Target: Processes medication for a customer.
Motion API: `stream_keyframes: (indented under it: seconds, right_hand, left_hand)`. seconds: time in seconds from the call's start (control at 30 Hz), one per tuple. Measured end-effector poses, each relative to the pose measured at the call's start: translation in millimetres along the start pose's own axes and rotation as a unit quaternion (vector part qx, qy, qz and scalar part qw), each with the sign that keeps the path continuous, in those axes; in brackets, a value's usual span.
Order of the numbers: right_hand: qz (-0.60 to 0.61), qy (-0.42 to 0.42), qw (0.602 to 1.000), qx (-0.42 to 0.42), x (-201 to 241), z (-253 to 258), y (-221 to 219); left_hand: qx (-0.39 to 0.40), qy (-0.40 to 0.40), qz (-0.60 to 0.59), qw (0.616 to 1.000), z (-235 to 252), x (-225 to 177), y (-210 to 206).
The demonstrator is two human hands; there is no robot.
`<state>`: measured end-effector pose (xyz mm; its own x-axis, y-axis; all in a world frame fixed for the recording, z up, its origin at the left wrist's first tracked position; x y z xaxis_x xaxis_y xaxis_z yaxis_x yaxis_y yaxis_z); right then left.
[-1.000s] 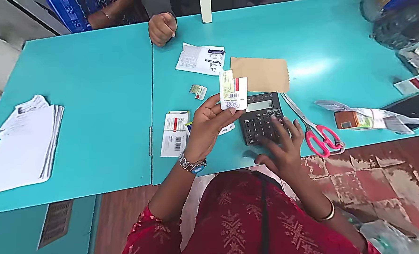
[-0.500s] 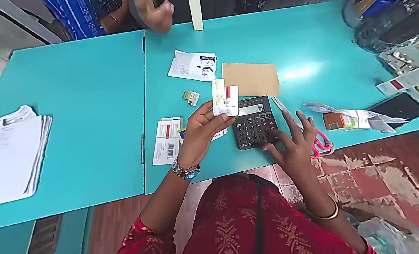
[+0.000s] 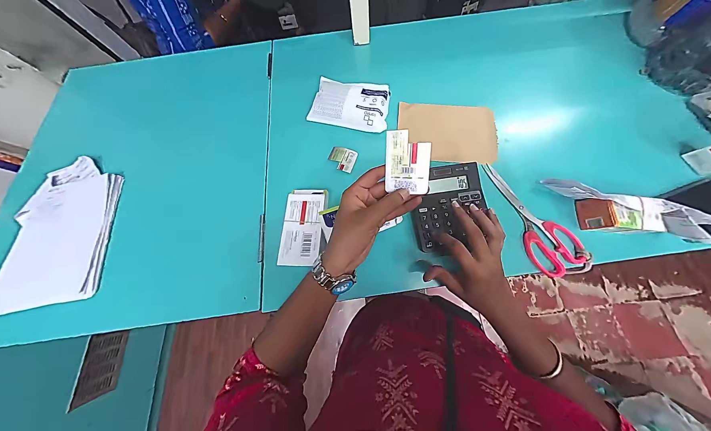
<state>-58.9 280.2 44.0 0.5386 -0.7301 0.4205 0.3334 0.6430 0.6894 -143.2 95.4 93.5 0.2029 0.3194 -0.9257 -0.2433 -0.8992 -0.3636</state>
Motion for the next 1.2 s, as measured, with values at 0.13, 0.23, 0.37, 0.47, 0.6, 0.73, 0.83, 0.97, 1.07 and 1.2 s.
stream_keyframes:
  seconds: [0.13, 0.23, 0.37, 0.47, 0.6, 0.73, 0.83, 0.97, 1.07, 1.2]
  right_hand:
    - [-0.004, 0.009, 1.0, -0.006, 0, 2, 0]
    - [-0.001, 0.006, 1.0, -0.007, 1, 1, 0]
    - [-0.004, 0.006, 1.0, -0.011, 0, 1, 0]
    - [-0.004, -0.004, 1.0, -0.02, -1, 1, 2]
    - [-0.009, 0.001, 1.0, -0.025, 0, 0, 1]
    - [-0.001, 0.015, 1.0, -0.024, 1, -1, 0]
    - [0.003, 0.021, 0.999, -0.029, 1, 0, 0]
    - [0.001, 0.019, 1.0, -0.02, 1, -1, -1]
    - [-0.023, 0.007, 1.0, 0.018, 0, 1, -7]
    - [-0.043, -0.013, 0.999, 0.025, -1, 4, -10]
  left_hand:
    - [0.001, -0.002, -0.005, 1.0, 1, 0, 0]
    - [-0.002, 0.0, -0.005, 1.0, 0, 0, -1]
    - [-0.004, 0.005, -0.004, 1.0, 1, 0, -2]
    - [0.004, 0.004, -0.004, 1.0, 1, 1, -3]
    - [-0.002, 0.002, -0.001, 1.0, 0, 1, -2]
    - [-0.002, -0.002, 0.002, 1.0, -1, 1, -2]
    - [0.001, -0.005, 0.0, 1.0, -1, 0, -2]
    - [0.008, -0.009, 0.002, 1.0, -1, 1, -1]
    - [0.002, -0.007, 0.001, 1.0, 0, 2, 0]
    - [-0.005, -0.011, 0.007, 1.0, 0, 0, 1]
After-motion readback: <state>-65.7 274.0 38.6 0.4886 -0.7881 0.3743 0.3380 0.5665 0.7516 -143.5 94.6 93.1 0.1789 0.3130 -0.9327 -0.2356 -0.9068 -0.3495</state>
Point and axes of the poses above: each hand's wrist, its own z-axis towards the middle knuckle, its own y-axis out of the back of the hand, x = y × z, the point moved 5 cm from there along z, towards the middle knuckle, and after that the axes turned 10 degrees about z, right-handed, at the moved point
